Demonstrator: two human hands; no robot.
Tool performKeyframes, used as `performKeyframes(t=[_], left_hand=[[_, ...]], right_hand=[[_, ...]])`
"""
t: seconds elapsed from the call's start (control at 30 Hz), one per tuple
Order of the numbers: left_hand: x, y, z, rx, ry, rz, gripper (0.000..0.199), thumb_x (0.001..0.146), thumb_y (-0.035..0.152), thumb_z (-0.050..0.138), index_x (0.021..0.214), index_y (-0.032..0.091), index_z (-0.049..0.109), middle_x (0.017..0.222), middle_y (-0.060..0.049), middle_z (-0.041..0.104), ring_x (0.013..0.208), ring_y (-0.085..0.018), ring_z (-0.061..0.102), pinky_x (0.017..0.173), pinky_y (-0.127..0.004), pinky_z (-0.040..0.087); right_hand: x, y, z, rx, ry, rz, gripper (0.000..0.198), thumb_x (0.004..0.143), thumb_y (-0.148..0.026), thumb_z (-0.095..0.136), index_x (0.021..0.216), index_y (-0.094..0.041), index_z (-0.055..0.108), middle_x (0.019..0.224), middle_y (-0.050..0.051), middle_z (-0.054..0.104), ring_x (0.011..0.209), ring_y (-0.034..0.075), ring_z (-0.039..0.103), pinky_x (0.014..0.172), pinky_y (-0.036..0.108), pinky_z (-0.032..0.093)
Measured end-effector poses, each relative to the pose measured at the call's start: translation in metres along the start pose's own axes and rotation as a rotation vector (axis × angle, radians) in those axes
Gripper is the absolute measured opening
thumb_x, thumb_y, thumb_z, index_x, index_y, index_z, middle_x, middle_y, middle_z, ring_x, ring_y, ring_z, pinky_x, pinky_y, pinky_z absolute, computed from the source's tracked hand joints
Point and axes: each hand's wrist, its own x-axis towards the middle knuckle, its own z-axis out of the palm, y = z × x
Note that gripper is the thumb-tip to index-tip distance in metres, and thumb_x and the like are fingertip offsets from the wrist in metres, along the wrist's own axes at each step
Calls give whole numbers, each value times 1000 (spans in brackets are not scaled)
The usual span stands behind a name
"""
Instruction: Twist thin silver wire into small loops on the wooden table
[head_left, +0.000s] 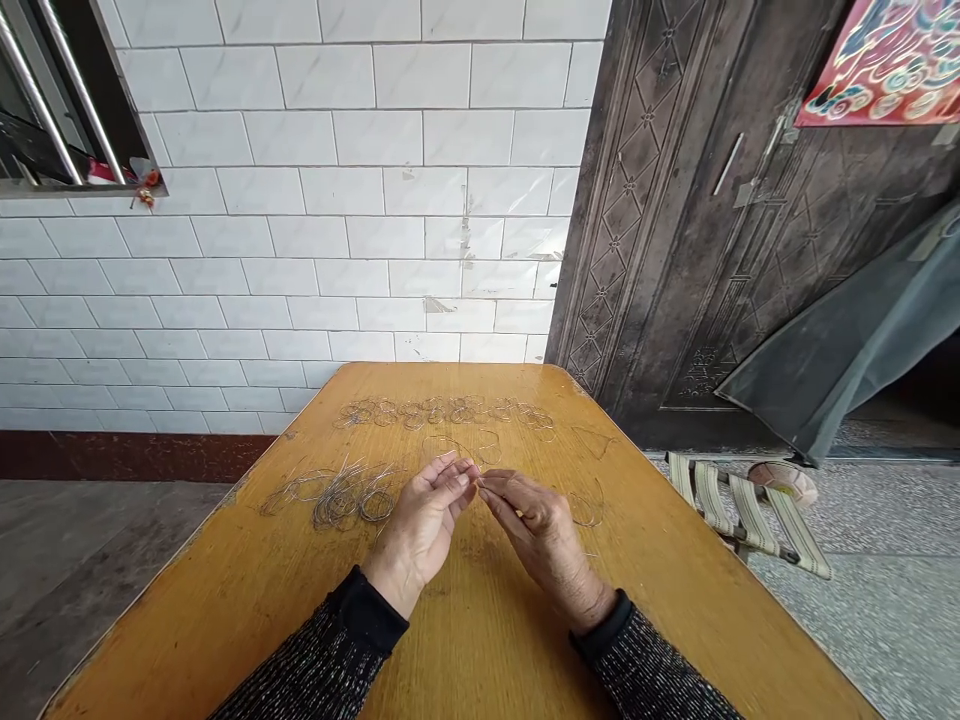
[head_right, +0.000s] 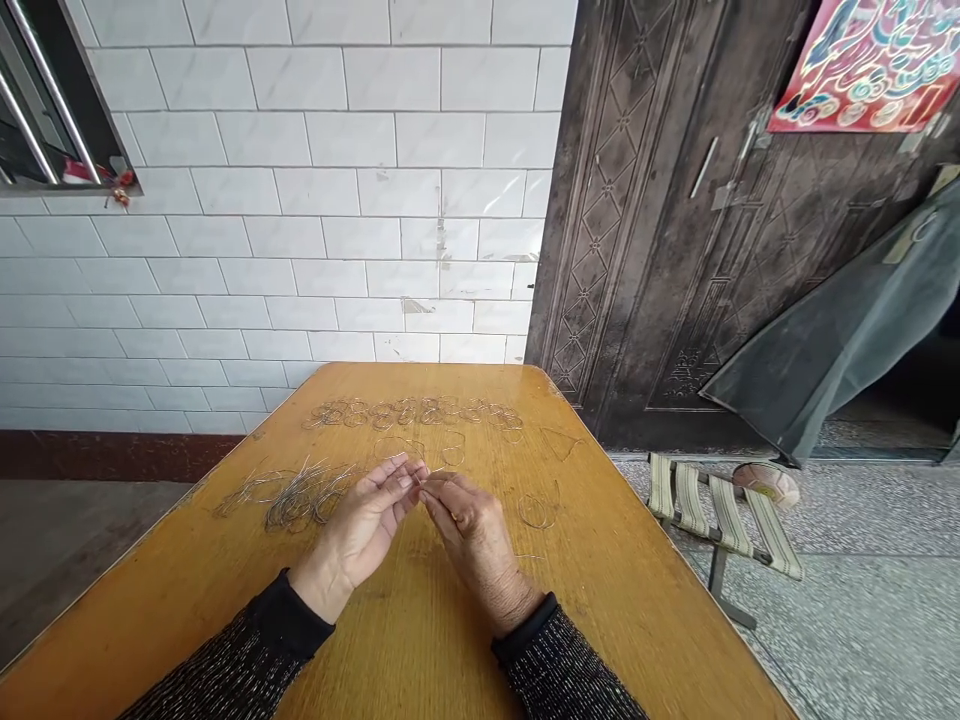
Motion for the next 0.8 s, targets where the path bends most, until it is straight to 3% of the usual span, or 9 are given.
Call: performKeyframes(t=[0.27, 0.47, 0.67, 0.8], left_hand=[[6, 0, -9, -12, 55, -60, 22, 68, 28, 68, 83, 14, 61, 81, -3, 63, 71, -10, 58, 63, -20, 45], [11, -1, -11, 108, 64, -37, 23, 58, 27, 74, 70, 14, 60, 65, 2, 58, 58, -6, 53, 53, -17, 40], [12, -4, -12, 146, 111, -11, 28, 48, 18, 79, 68, 13, 61, 59, 3, 57, 53, -6, 52, 50, -17, 39], [13, -3, -13, 53, 65, -8, 24, 51, 17, 78, 69, 12, 62, 61, 1, 60, 55, -6, 55, 51, -16, 41]], right_hand=[[-2, -2, 5, -67, -179, -125, 23, 87, -18, 42, 93, -20, 63, 91, 8, 65, 85, 17, 61, 75, 27, 50], [-4, -2, 8, -144, -340, -198, 24, 88, -18, 39, 93, -18, 63, 93, 9, 65, 86, 17, 61, 75, 29, 50], [-6, 0, 10, -126, -329, -241, 21, 86, -17, 42, 93, -15, 62, 95, 10, 64, 87, 17, 61, 77, 28, 50], [-4, -5, 6, 40, -236, -107, 20, 86, -19, 44, 98, -18, 61, 91, 7, 65, 84, 15, 61, 76, 26, 49]])
